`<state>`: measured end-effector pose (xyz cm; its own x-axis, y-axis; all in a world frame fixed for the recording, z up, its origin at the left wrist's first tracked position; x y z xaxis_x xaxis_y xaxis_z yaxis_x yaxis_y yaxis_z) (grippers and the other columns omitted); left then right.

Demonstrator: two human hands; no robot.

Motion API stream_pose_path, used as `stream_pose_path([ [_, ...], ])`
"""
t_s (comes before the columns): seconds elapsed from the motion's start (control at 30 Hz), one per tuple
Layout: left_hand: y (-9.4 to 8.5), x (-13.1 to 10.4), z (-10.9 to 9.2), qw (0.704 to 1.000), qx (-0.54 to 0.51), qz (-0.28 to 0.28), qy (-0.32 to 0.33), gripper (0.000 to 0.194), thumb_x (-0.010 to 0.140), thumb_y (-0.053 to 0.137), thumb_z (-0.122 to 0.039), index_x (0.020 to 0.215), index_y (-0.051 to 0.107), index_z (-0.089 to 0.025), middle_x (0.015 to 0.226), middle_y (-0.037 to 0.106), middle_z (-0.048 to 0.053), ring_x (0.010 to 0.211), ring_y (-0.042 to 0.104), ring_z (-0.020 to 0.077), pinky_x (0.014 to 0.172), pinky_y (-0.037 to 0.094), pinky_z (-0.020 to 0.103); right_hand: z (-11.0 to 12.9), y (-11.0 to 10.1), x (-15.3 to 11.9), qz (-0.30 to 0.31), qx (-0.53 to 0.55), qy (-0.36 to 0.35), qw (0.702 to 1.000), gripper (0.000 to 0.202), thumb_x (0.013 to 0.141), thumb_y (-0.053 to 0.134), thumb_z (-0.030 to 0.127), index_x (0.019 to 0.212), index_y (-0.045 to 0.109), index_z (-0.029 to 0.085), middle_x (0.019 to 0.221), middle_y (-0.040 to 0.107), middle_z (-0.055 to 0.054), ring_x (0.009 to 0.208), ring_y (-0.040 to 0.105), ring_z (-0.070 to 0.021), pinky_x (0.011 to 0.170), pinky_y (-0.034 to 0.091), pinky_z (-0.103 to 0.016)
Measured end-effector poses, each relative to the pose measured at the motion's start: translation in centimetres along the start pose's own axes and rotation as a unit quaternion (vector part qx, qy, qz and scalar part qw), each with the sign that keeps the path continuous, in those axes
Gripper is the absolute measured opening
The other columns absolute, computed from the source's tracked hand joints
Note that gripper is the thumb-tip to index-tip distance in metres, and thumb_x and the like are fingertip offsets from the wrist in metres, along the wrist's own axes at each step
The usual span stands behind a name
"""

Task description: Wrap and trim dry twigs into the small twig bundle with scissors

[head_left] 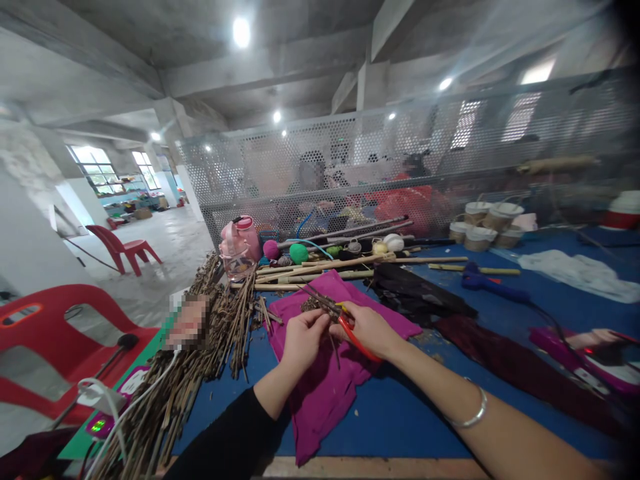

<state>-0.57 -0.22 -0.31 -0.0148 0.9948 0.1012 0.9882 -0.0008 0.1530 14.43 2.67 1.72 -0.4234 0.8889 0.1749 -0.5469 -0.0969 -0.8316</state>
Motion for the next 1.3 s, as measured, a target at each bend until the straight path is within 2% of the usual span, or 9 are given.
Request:
stream_pose_path([
  [0.2, -0.2, -0.2, 0.1, 1.0, 0.005, 0.007, 0.004, 0.032, 0.066, 0.064, -0.038, 0.077, 0.069, -0.009, 0.064, 0.062, 0.005, 0.053, 0.049, 0.0101, 0.05, 0.039, 0.02, -0.1, 0.0, -0.1, 0.016, 0.034, -0.035, 0.999, 0.04, 0.068, 0.059, 0.046, 0.097, 0.051, 0.019, 0.083, 0.063, -0.004, 0.069, 0.056, -0.0161, 0.057, 0.034, -0.022],
  [0.3, -0.3, -0.1, 0.1, 1.0, 0.016, 0.007, 0.006, 0.035, 0.065, 0.064, -0.04, 0.082, 0.069, -0.009, 0.067, 0.063, 0.006, 0.054, 0.05, 0.0108, 0.05, 0.039, 0.021, -0.2, 0.0, -0.1, 0.005, 0.022, -0.03, 0.999, 0.038, 0.069, 0.058, 0.047, 0.095, 0.053, 0.02, 0.077, 0.062, -0.003, 0.065, 0.054, -0.0151, 0.055, 0.033, -0.022],
  [0.43, -0.3, 0.1, 0.4, 1.0, 0.02, 0.004, 0.004, 0.04, 0.066, 0.063, -0.04, 0.091, 0.068, -0.01, 0.068, 0.063, 0.006, 0.051, 0.048, 0.0096, 0.048, 0.038, 0.02, -0.6, 0.1, 0.1, -0.004, -0.005, -0.008, 1.0, 0.035, 0.068, 0.058, 0.05, 0.086, 0.057, 0.02, 0.071, 0.06, -0.001, 0.059, 0.051, -0.0131, 0.051, 0.03, -0.021],
  [0.57, -0.2, 0.0, 0.2, 1.0, 0.009, -0.004, -0.004, 0.037, 0.065, 0.064, -0.04, 0.086, 0.068, -0.01, 0.061, 0.061, 0.004, 0.045, 0.044, 0.0068, 0.044, 0.034, 0.019, -0.9, 0.1, 0.4, -0.006, -0.013, 0.003, 1.0, 0.035, 0.069, 0.054, 0.054, 0.076, 0.058, 0.019, 0.068, 0.061, -0.002, 0.055, 0.049, -0.0123, 0.048, 0.028, -0.021],
  [0.73, 0.1, -0.1, -0.1, 0.998, -0.046, -0.019, -0.028, 0.034, 0.061, 0.067, -0.039, 0.082, 0.067, -0.011, 0.059, 0.059, 0.001, 0.045, 0.047, 0.0068, 0.046, 0.036, 0.019, -1.0, -0.1, 0.5, -0.011, -0.028, -0.001, 1.0, 0.037, 0.069, 0.054, 0.055, 0.081, 0.06, 0.02, 0.07, 0.063, -0.003, 0.06, 0.053, -0.0143, 0.051, 0.029, -0.021],
  [0.87, 0.1, 0.0, -0.1, 1.0, -0.022, -0.012, -0.019, 0.032, 0.065, 0.064, -0.039, 0.08, 0.066, -0.01, 0.064, 0.062, 0.004, 0.046, 0.048, 0.007, 0.045, 0.036, 0.018, -0.5, -0.4, 0.1, 0.0, 0.02, -0.024, 1.0, 0.041, 0.067, 0.057, 0.051, 0.095, 0.055, 0.022, 0.08, 0.064, -0.002, 0.067, 0.056, -0.0148, 0.055, 0.034, -0.021],
  [1.03, 0.0, -0.1, -0.1, 1.0, 0.015, -0.004, -0.002, 0.032, 0.068, 0.061, -0.041, 0.068, 0.065, -0.009, 0.058, 0.06, 0.004, 0.046, 0.048, 0.0082, 0.045, 0.038, 0.02, 0.2, -0.5, -0.2, 0.009, 0.06, -0.039, 0.997, 0.037, 0.065, 0.061, 0.046, 0.091, 0.054, 0.021, 0.085, 0.063, -0.003, 0.071, 0.057, -0.0151, 0.058, 0.037, -0.022],
  [1.3, 0.1, -0.1, -0.2, 1.0, 0.012, 0.021, 0.003, 0.032, 0.07, 0.059, -0.041, 0.07, 0.063, -0.009, 0.055, 0.056, 0.002, 0.045, 0.047, 0.0079, 0.045, 0.036, 0.019, -0.3, 0.2, 0.0, 0.005, 0.097, -0.043, 0.994, 0.037, 0.064, 0.064, 0.04, 0.093, 0.053, 0.021, 0.085, 0.064, -0.002, 0.072, 0.058, -0.0149, 0.06, 0.039, -0.022],
])
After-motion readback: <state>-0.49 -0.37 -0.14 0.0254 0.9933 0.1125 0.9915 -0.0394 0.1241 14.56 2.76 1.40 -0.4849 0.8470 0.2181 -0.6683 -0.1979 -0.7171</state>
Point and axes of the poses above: each hand's wrist, its own x-axis towards the middle knuckle, its own y-axis out of the palm, z = x × y, the point moved 1 cm from there along x, towards the middle knuckle
